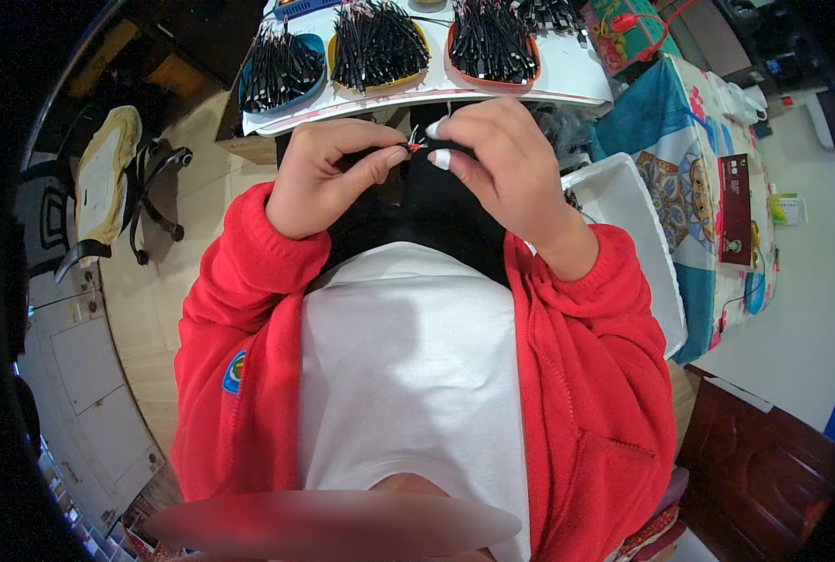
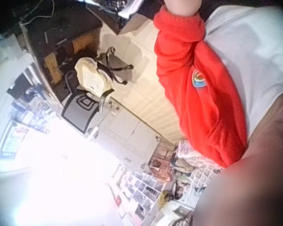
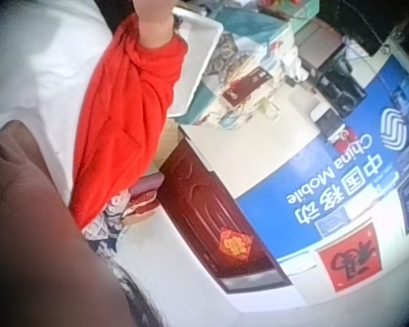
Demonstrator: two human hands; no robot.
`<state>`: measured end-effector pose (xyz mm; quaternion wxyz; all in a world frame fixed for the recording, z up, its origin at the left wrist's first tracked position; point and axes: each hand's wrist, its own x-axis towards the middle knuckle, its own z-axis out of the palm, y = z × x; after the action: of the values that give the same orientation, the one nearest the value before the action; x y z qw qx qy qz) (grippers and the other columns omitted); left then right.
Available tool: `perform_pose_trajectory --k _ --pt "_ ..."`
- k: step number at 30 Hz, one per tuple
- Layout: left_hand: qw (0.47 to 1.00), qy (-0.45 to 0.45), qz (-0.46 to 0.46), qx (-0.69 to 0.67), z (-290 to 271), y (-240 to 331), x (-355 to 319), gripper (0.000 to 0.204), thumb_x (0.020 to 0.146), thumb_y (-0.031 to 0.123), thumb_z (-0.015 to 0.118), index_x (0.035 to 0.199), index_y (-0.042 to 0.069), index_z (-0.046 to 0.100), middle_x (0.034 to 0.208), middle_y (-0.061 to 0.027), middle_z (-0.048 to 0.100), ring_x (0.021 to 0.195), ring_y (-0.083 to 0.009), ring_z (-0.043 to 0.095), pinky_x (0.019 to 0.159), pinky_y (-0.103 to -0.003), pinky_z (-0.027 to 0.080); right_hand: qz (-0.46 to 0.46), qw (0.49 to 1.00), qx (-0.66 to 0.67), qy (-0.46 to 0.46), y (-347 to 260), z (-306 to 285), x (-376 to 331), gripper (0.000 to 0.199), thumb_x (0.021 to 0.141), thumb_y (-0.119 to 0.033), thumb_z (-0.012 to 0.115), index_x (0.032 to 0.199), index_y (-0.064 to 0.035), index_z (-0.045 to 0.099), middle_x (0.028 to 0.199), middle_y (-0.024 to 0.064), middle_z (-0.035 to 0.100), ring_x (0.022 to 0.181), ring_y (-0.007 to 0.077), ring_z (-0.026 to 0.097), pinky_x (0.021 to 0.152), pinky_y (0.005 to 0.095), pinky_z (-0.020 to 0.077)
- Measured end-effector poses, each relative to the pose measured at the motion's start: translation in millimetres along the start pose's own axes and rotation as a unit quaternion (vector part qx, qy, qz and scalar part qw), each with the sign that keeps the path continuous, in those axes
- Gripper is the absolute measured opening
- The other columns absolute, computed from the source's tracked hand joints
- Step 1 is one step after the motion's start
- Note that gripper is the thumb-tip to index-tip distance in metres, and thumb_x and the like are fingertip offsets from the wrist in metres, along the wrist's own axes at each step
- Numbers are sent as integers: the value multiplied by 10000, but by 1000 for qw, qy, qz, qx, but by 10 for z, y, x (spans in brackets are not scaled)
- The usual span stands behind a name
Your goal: The person repeatedly picks black cables from trays on a table, inserts a small white connector into the cable end, and places the assembled unit into a white bin. The process is repeated continuously with multiple cables.
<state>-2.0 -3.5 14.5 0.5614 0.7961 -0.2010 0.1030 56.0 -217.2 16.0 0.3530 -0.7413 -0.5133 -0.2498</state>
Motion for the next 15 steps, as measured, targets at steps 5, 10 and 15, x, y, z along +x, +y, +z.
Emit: perform_pose_trajectory --k 5,10,15 --pt "993 -29 -76 -90 36 -18 -17 85 814 44 653 861 -25 672 709 -145 634 596 -232 607 535 -284 474 -85 994 -73 2 -7 24 42 266 677 -13 709 924 -37 614 839 68 589 757 241 571 641 318 463" --pt "916 39 242 318 170 -101 -44 150 745 50 637 880 -15 622 636 -80 510 571 -236 555 498 -319 444 350 894 266 -85 -21 170 -123 93 851 -89 631 903 -21 596 799 16 564 711 128 525 621 269 426" --pt "908 -13 251 336 143 -189 -59 202 723 13 634 922 -12 610 673 -113 542 601 -271 567 543 -331 472 580 556 577 -146 66 165 -193 168 941 -182 553 970 -24 600 820 -6 557 743 45 479 651 209 403"
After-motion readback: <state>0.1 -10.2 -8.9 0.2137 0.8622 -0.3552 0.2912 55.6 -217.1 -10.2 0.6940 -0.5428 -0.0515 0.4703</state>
